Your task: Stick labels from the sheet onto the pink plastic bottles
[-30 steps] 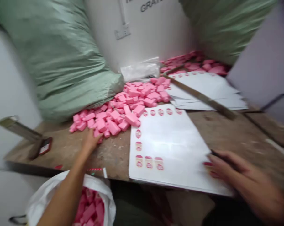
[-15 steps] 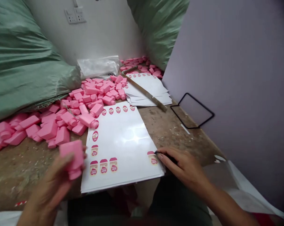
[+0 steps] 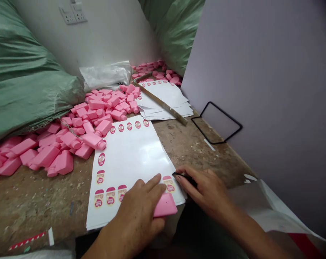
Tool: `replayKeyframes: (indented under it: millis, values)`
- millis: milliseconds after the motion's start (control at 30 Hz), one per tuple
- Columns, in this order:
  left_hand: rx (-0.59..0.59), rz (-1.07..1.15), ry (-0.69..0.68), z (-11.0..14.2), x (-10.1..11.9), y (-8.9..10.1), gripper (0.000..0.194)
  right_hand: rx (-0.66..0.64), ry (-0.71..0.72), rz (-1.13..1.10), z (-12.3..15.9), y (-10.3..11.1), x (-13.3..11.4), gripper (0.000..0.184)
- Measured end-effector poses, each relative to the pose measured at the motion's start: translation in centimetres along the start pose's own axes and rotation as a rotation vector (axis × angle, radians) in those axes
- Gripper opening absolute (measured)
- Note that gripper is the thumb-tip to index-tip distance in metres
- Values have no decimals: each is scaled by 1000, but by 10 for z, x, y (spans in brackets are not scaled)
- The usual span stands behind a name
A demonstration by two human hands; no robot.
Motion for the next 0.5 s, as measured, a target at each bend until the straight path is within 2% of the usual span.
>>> replayKeyframes:
  millis: [200, 333, 500]
  values:
    - [-21, 3, 15, 7, -1, 3, 71, 1, 5, -19, 1, 3, -8, 20]
    - [-41, -20, 27, 1, 6, 4, 83, 3, 25, 4, 1, 3, -10, 20]
    - [-89, -7, 59, -7, 15, 10, 86, 9, 32, 12, 0, 1, -10, 17]
Point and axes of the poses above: each hand's wrist, its own z-axis away from the middle knuckle, its own y-axis out of the back of the hand, x = y × z, the point moved 1 cm from there along -z, towards the middle knuckle, and after that the axes turned 2 degrees about z, right-handed, at the moved point
